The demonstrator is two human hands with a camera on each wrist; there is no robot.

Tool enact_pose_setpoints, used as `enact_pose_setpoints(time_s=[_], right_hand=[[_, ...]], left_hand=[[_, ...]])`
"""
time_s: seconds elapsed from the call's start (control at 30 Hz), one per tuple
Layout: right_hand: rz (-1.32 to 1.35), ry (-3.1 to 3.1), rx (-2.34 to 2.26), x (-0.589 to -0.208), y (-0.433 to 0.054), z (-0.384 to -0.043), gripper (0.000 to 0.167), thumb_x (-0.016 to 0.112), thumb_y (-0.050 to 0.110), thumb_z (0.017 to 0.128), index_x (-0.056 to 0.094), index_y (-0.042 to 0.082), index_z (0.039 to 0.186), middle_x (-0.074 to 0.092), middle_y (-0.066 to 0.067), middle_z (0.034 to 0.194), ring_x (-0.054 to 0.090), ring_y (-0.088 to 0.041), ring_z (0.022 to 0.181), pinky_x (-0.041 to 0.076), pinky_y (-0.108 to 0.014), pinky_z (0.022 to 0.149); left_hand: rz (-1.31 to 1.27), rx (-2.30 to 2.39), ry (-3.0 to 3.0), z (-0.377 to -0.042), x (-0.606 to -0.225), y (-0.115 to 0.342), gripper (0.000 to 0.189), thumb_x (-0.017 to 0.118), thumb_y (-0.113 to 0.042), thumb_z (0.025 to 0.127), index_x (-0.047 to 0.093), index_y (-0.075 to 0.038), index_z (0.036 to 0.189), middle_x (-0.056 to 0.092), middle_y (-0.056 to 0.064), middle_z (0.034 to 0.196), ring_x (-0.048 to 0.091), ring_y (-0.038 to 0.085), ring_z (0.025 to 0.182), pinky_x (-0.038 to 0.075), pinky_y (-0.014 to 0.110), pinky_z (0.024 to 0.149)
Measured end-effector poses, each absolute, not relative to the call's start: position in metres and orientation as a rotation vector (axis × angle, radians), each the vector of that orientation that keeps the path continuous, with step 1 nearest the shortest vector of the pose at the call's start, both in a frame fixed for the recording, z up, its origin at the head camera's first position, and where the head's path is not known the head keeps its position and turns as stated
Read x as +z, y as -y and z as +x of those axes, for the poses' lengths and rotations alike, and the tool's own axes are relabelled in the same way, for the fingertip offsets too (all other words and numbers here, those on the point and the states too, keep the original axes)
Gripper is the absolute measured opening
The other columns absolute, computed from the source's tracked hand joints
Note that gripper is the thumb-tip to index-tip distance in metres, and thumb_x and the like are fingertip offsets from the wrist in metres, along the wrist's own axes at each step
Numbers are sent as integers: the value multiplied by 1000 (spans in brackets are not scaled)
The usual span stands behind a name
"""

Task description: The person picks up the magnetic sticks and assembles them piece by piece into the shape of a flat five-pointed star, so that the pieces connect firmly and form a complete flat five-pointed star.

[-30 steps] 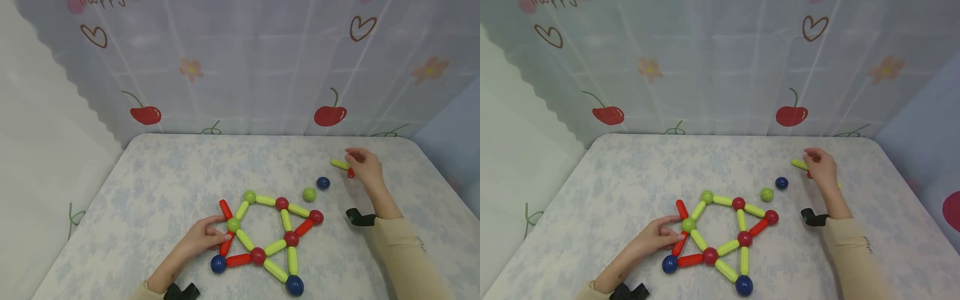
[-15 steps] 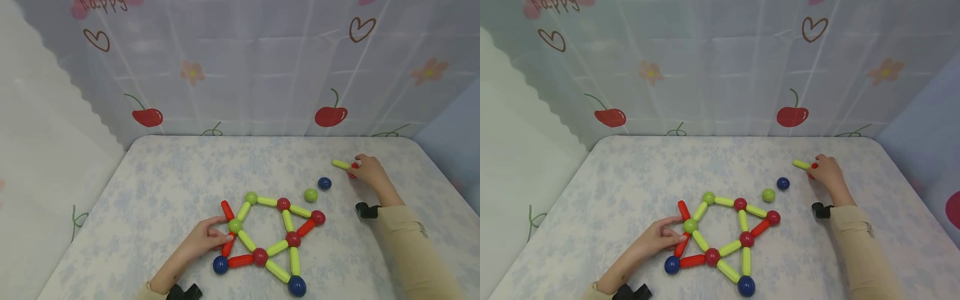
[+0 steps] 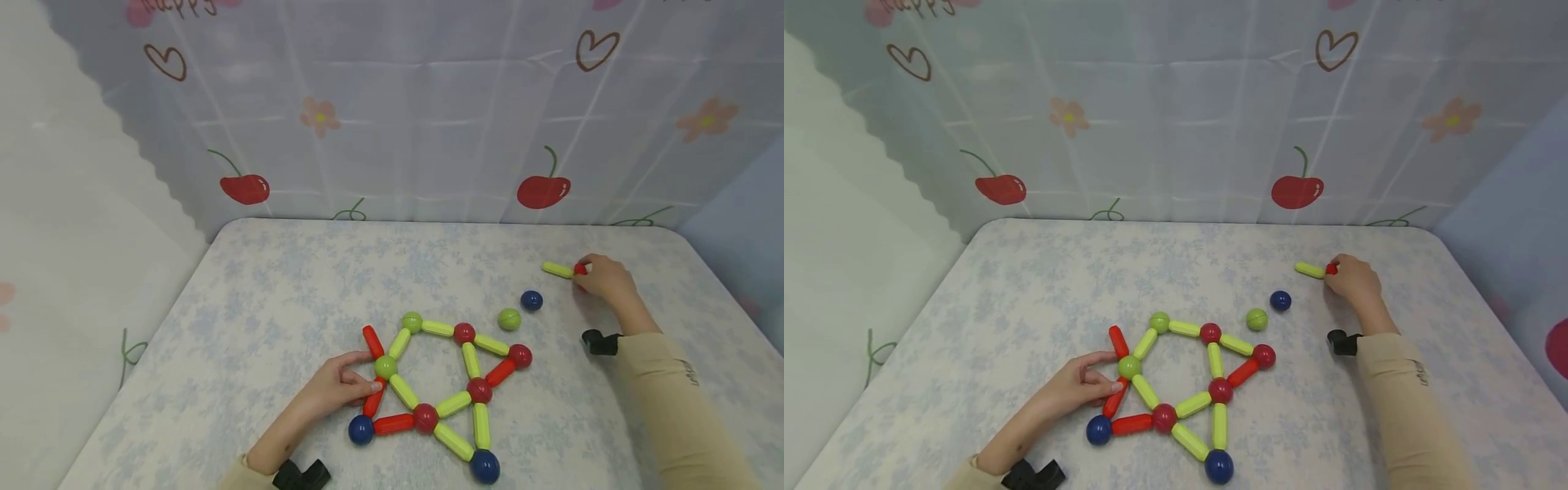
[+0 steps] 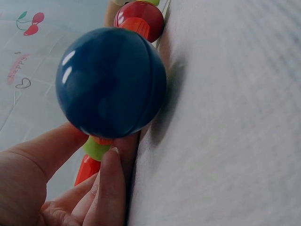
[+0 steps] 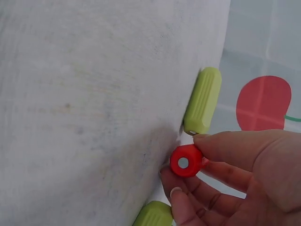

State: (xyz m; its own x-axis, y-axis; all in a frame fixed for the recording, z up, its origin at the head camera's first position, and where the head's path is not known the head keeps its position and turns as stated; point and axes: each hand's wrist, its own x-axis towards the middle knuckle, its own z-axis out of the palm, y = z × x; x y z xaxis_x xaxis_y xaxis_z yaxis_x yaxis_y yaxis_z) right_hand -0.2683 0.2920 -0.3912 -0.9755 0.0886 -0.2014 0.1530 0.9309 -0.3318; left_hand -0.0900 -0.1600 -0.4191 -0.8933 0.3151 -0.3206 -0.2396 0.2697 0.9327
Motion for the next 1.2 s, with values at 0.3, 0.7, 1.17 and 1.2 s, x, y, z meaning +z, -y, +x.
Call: enact_pose_setpoints(time_s=[0.3,0.7,1.17,1.2], right_hand=[[120,-2841,-948,-388,-297,-266,56,55,25,95,35,-8,135,44,-34,111,52,-43,91,47,-50,75],[-91,-2596,-1474,-371,-236,-261,53,53,22,97,34,4,143,47,-23,113,52,-31,96,48,-40,84],[-685,-2158,-1494,-353,-98,-239,42,55,4,94,46,0,135,57,-19,110,57,-28,96,43,-51,88],[-725,-2132,-1466,-356,-88,-238,41,55,3,94,46,0,134,57,-19,109,57,-27,95,43,-51,87]], left_hand=[[71,1660,-2109,-89,-418,160,59,71,-15,85,44,8,133,68,9,77,56,12,62,46,28,60],[75,1667,-2097,-90,-418,160,60,70,-14,85,43,8,134,68,10,79,61,14,67,49,28,62],[73,1680,-2075,-89,-417,159,59,70,-14,85,44,8,133,68,11,78,61,12,66,50,27,62],[72,1680,-2073,-89,-417,159,59,70,-14,85,44,8,133,68,11,78,61,12,66,50,27,62]])
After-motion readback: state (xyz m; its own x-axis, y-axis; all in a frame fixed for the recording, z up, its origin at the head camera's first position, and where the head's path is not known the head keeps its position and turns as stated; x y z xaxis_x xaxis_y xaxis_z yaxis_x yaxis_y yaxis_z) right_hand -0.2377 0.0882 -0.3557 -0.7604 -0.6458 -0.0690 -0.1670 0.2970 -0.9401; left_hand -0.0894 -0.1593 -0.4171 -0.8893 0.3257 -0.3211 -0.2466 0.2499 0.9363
